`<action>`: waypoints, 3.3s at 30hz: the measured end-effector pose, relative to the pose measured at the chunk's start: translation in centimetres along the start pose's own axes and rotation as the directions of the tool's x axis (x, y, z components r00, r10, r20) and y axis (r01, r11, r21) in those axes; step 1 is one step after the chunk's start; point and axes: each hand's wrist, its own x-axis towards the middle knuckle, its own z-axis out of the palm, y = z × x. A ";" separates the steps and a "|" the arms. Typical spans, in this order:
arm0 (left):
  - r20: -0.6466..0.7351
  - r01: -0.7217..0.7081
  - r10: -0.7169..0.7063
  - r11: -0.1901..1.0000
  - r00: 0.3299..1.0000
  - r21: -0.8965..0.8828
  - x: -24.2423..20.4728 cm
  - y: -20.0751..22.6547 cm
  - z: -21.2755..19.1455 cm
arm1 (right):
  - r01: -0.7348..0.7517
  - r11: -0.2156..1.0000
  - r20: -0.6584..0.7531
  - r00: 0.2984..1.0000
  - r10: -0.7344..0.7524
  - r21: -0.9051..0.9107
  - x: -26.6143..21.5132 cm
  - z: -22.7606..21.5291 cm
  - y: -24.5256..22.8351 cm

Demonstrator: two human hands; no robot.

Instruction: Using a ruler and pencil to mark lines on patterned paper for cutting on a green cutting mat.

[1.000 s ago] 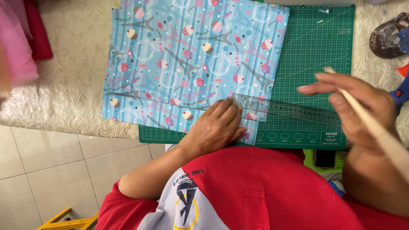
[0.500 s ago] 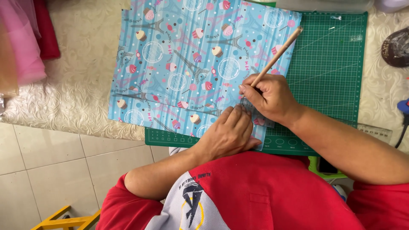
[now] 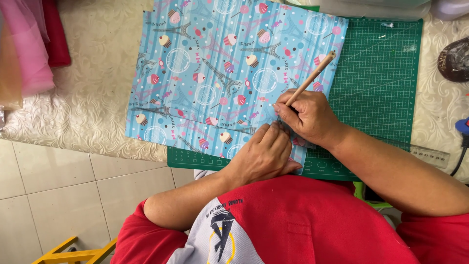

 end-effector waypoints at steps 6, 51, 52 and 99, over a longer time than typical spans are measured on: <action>0.008 -0.002 0.002 1.000 1.000 -0.001 0.1 -0.1 -0.1 | 0.015 1.000 0.015 1.000 -0.015 -0.014 0.3 -0.1 -0.3; 0.264 -0.467 0.450 0.884 0.853 0.003 2.1 -7.2 -5.0 | -0.021 0.815 -0.104 0.993 -0.048 -0.579 -7.6 -13.5 2.0; 0.315 -0.464 0.444 0.886 0.839 -0.015 2.1 -7.1 -5.3 | 0.016 0.802 -0.105 0.990 -0.098 -0.598 -7.2 -13.8 2.8; 0.412 0.232 -0.085 0.918 0.907 -0.321 7.2 -7.7 3.4 | -0.125 0.856 -0.281 0.959 -0.025 -0.502 -7.7 -13.5 2.5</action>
